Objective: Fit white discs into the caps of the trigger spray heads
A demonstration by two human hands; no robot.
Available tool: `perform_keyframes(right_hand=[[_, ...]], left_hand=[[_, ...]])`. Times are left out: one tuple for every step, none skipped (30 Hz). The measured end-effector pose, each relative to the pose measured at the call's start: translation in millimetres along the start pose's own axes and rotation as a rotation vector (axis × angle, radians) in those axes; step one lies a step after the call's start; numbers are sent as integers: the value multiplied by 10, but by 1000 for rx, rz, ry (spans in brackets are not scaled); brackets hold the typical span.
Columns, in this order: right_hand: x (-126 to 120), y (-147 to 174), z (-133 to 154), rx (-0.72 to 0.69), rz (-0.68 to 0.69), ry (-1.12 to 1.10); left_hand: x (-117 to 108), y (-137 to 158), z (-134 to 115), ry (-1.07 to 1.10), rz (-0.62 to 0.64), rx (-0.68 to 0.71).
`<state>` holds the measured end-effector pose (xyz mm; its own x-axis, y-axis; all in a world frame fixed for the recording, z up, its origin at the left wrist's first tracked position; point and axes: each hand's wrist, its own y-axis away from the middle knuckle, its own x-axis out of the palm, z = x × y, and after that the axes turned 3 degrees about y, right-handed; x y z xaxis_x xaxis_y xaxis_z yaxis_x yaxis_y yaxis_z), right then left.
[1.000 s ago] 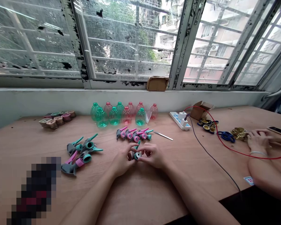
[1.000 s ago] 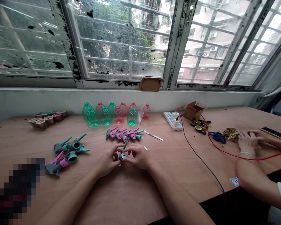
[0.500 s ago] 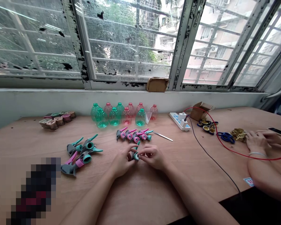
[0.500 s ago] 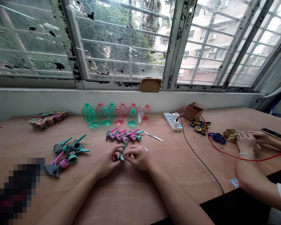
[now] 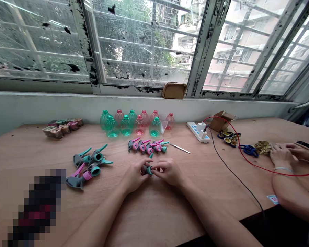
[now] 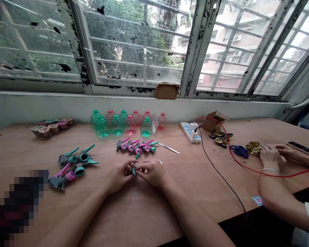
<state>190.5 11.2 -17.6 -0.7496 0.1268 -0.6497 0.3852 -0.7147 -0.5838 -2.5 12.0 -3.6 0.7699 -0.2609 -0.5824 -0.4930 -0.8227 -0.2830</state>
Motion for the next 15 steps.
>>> perform_keyframes(right_hand=[[2,0,2,5,5,8],[5,-1,4,12,9,16],[7,-2,7,19,11,23],[8,-4,11,27,12,29],[9,-6,15,35,13,33],[9,-8,20,41,11,34],[10,-9,25,46,7,33],[10,-10,31,51,3,31],[11,-9,36,58,0,28],[13,-8,40,66,-1,25],[15,-6,44,76,-3,22],[18,-4,47,86,-2,19],[22,-2,50,93,-1,15],[25,0,53,98,-1,10],[28,1,55,101,-2,5]], left_hand=[[2,0,2,-5,-5,4],[4,-1,4,-10,-11,9],[7,-1,5,-15,-14,12],[9,-2,7,-20,-17,14],[12,-3,7,-24,-18,14],[14,-3,7,-27,-18,13],[15,-4,6,-31,-17,11],[16,-4,4,-35,-14,8],[17,-4,2,-40,-11,6],[17,-4,-1,-47,-10,5],[16,-4,-3,-55,-9,6],[16,-4,-5,-62,-8,9],[15,-4,-7,-68,-7,14],[14,-4,-8,-71,-6,19],[14,-3,-10,-74,-7,25]])
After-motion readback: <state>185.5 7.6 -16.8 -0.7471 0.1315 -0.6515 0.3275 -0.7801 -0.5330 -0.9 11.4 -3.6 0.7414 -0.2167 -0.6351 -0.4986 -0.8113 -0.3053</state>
